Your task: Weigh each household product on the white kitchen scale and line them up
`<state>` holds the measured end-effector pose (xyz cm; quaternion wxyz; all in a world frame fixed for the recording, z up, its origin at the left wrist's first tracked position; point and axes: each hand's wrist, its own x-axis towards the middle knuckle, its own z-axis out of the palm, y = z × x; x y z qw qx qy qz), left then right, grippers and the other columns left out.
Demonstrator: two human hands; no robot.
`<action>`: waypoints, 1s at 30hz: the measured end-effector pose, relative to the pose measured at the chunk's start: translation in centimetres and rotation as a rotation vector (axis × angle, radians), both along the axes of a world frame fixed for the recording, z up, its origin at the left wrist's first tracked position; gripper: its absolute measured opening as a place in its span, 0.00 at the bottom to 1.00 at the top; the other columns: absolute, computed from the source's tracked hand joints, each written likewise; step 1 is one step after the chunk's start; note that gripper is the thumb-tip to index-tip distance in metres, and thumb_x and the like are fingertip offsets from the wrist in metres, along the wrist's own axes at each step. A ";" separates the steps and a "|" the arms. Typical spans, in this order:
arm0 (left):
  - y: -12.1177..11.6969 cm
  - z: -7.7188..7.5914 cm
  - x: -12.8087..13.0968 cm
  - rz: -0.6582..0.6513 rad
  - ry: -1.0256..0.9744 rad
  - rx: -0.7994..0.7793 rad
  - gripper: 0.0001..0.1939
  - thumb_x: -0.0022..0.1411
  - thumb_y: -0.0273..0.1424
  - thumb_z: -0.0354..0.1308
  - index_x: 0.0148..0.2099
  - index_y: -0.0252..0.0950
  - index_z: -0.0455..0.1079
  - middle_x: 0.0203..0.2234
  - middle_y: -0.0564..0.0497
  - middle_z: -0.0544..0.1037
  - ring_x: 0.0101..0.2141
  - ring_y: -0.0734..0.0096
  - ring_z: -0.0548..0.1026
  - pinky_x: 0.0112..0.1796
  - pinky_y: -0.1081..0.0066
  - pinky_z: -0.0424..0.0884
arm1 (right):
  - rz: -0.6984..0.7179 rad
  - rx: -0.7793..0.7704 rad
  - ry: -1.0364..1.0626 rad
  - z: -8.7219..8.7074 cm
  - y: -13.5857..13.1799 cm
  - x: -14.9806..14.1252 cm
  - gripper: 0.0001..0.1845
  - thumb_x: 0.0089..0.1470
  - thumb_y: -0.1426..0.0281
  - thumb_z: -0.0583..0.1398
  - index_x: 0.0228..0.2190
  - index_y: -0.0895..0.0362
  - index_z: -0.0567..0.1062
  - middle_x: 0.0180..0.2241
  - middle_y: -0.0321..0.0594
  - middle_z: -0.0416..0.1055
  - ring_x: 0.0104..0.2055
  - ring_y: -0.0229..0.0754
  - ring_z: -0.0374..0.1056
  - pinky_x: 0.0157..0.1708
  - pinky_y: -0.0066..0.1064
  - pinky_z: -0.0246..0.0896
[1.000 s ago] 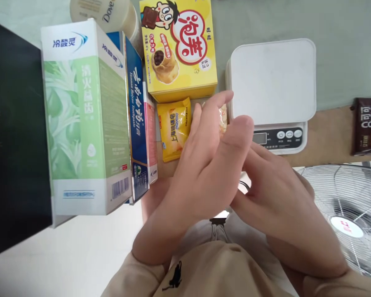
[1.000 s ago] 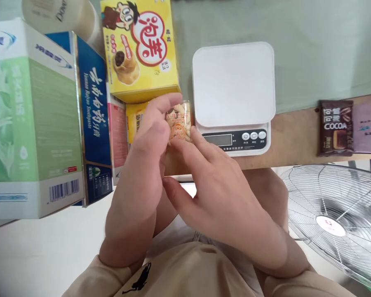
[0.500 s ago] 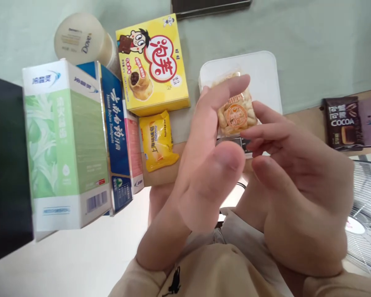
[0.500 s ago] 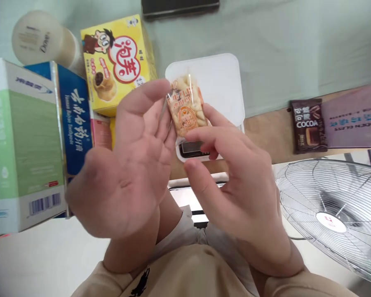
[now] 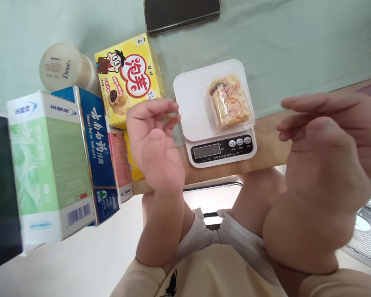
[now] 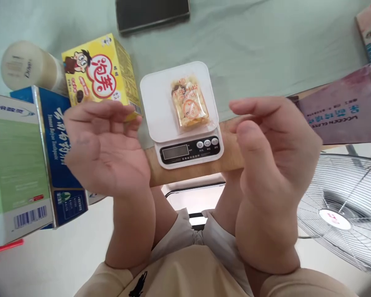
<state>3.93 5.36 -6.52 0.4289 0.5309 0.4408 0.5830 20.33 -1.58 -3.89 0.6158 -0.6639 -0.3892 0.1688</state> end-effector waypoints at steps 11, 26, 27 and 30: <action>-1.3 -0.8 1.2 -0.140 0.530 0.294 0.18 0.72 0.42 0.53 0.57 0.39 0.69 0.58 0.42 0.77 0.63 0.56 0.73 0.66 0.50 0.69 | 0.255 -0.129 -0.172 -1.6 -0.1 0.6 0.18 0.60 0.69 0.61 0.52 0.51 0.77 0.57 0.38 0.78 0.61 0.48 0.74 0.65 0.51 0.68; -4.5 2.8 2.9 -0.490 0.488 -0.014 0.30 0.77 0.44 0.43 0.73 0.37 0.56 0.76 0.48 0.55 0.76 0.60 0.53 0.79 0.55 0.48 | 0.251 -0.152 -0.125 0.3 -0.5 0.0 0.16 0.62 0.69 0.60 0.49 0.48 0.81 0.59 0.38 0.75 0.66 0.47 0.70 0.68 0.48 0.67; -4.6 2.8 3.2 -0.516 0.459 -0.032 0.30 0.77 0.45 0.43 0.74 0.38 0.56 0.76 0.49 0.56 0.76 0.61 0.52 0.79 0.56 0.47 | 0.229 -0.164 -0.153 0.7 -0.8 0.1 0.16 0.62 0.69 0.60 0.49 0.49 0.81 0.59 0.38 0.75 0.66 0.46 0.70 0.69 0.47 0.66; -4.6 2.7 4.4 -0.634 0.355 -0.046 0.32 0.76 0.47 0.42 0.73 0.36 0.56 0.75 0.45 0.55 0.77 0.62 0.50 0.77 0.57 0.53 | 0.164 -0.232 -0.218 1.9 -1.6 0.8 0.17 0.63 0.68 0.60 0.51 0.48 0.81 0.58 0.37 0.76 0.67 0.46 0.68 0.71 0.46 0.63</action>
